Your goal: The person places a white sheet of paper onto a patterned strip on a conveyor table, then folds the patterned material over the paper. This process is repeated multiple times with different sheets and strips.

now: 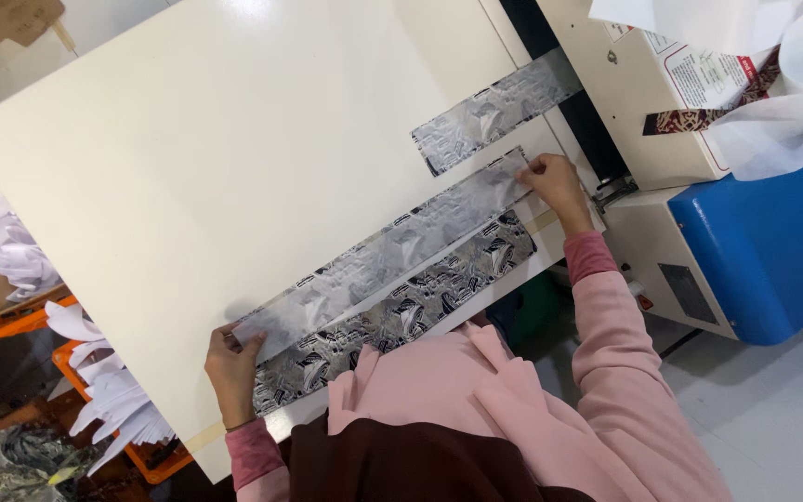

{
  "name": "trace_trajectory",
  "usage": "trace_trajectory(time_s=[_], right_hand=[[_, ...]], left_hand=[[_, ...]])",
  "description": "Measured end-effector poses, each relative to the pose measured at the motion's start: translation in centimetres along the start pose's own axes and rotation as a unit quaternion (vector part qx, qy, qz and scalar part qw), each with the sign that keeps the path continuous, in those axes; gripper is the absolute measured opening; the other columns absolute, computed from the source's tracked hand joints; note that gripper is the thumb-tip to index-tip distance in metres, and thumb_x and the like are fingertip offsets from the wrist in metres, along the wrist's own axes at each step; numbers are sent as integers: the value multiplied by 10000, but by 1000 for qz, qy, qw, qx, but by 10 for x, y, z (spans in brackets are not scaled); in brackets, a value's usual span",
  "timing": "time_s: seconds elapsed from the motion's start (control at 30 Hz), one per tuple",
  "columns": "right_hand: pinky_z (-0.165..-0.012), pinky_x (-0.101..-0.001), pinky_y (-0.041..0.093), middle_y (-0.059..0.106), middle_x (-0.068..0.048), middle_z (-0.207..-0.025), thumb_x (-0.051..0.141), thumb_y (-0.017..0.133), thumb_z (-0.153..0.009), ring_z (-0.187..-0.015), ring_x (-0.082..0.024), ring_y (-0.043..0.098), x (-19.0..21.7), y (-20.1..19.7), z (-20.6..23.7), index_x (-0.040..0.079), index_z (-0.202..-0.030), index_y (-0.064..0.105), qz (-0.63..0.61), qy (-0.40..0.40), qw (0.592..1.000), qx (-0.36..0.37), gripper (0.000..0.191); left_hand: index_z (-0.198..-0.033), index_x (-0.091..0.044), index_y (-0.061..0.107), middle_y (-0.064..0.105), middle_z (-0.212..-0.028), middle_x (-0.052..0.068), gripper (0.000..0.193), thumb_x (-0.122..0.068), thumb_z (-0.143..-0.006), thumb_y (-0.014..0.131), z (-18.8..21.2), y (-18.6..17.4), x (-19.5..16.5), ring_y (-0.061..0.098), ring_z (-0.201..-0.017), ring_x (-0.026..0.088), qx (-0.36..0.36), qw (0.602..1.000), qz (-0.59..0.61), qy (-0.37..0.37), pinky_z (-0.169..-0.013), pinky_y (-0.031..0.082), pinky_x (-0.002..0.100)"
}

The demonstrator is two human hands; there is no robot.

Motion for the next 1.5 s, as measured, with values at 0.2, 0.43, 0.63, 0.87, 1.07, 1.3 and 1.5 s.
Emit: trace_trajectory(time_s=[0.2, 0.43, 0.63, 0.87, 1.07, 1.3, 1.5], right_hand=[[-772, -389, 561, 756, -171, -892, 318, 874, -807, -822, -280, 734, 9, -7, 4, -20, -965, 756, 15, 7, 1000, -24, 391], [-731, -377, 545, 756, -167, -890, 266, 860, -855, -802, -248, 721, -2, -5, -4, -15, -951, 761, 4, -32, 999, -44, 314], [-706, -328, 527, 740, -151, -882, 253, 833, -952, -769, -175, 682, 11, 3, -20, -31, -1007, 770, 38, -86, 995, -12, 296], [-765, -369, 537, 745, -167, -928, 206, 842, -947, -833, -228, 704, 25, 2, -20, -47, -977, 776, 69, -93, 992, -45, 263], [-751, -385, 536, 742, -170, -917, 194, 842, -948, -813, -241, 694, 31, 3, -14, -55, -962, 772, 84, -67, 993, -51, 260], [-718, -391, 541, 746, -154, -937, 221, 856, -920, -808, -243, 699, 15, 7, -14, 10, -1059, 784, 100, -46, 991, -80, 263], [-1010, -491, 453, 644, -159, -1126, 170, 723, -975, -1155, -366, 599, 33, 28, 35, 25, -1099, 667, 282, -227, 911, -195, 199]], left_hand=[[-1234, 30, 598, 721, -953, 134, 484, -102, -828, 825, 7, -4, -8, 706, -834, 193, 8, 999, 42, 9, -726, 573, 310], [-1248, 15, 591, 714, -961, 166, 473, -98, -856, 831, 8, -7, -9, 711, -854, 240, -25, 1000, 11, -16, -716, 596, 333], [-1243, -33, 564, 739, -863, 153, 444, -122, -866, 780, -12, -10, 11, 741, -768, 245, -27, 997, 52, -43, -661, 594, 357], [-1271, -14, 503, 733, -832, 147, 553, -76, -818, 814, -28, -21, 20, 747, -755, 249, -41, 995, 91, -20, -680, 601, 356], [-1265, -8, 484, 726, -833, 143, 554, -68, -821, 810, -28, -30, 12, 744, -762, 255, -40, 995, 87, -23, -678, 595, 353], [-1222, -20, 493, 706, -907, 167, 506, -53, -800, 772, -22, -25, -2, 709, -817, 315, -68, 997, 20, -10, -714, 564, 414], [-1082, -83, 643, 661, -1091, 119, 206, -147, -923, 757, 20, -4, -32, 600, -1084, 314, -76, 970, -161, 168, -928, 479, 452]])
Point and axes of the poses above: each hand's wrist, its own z-axis away from the middle knuckle, its own y-axis out of the palm, x = y × z, the point moved 4 cm from there along -z, towards the middle knuckle
